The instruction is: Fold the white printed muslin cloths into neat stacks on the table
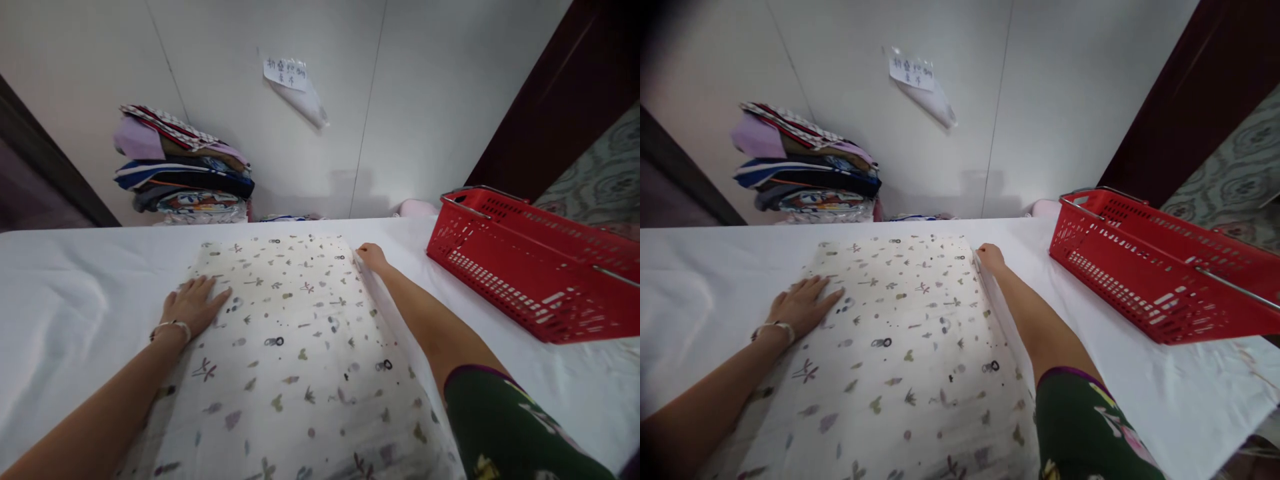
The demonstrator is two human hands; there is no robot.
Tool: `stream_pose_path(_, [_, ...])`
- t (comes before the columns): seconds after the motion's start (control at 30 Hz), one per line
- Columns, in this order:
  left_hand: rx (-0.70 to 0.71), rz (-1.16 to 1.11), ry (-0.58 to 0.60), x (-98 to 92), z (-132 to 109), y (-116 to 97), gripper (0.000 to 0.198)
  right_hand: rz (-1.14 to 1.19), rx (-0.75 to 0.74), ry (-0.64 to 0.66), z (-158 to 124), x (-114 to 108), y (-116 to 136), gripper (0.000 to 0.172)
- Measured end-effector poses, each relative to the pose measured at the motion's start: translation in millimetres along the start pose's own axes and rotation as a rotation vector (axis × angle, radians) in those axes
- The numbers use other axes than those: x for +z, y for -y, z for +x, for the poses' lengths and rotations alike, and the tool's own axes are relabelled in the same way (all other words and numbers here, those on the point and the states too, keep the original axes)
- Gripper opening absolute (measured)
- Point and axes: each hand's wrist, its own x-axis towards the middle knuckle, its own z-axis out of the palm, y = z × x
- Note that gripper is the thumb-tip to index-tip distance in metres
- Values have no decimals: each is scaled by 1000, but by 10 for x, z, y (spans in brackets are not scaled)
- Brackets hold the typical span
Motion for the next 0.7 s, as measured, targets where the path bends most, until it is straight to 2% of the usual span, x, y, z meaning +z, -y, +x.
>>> stream_pose_path(0.27, [30,-30,-41,36,19,40,68,-45,-33,118,-394,32,-3,27])
stream_pose_path(0.4, [21,-19,-16,17,7,33,72,-68,0,99,-415,25,39,18])
stream_pose_path(0.53, [26,-8,-29,10,1,30,74,-84,65,47,-410,20,24,22])
stream_pose_path(0.7, [19,-32,-33,16,-6,26,73,-89,113,69,-394,45,-15,20])
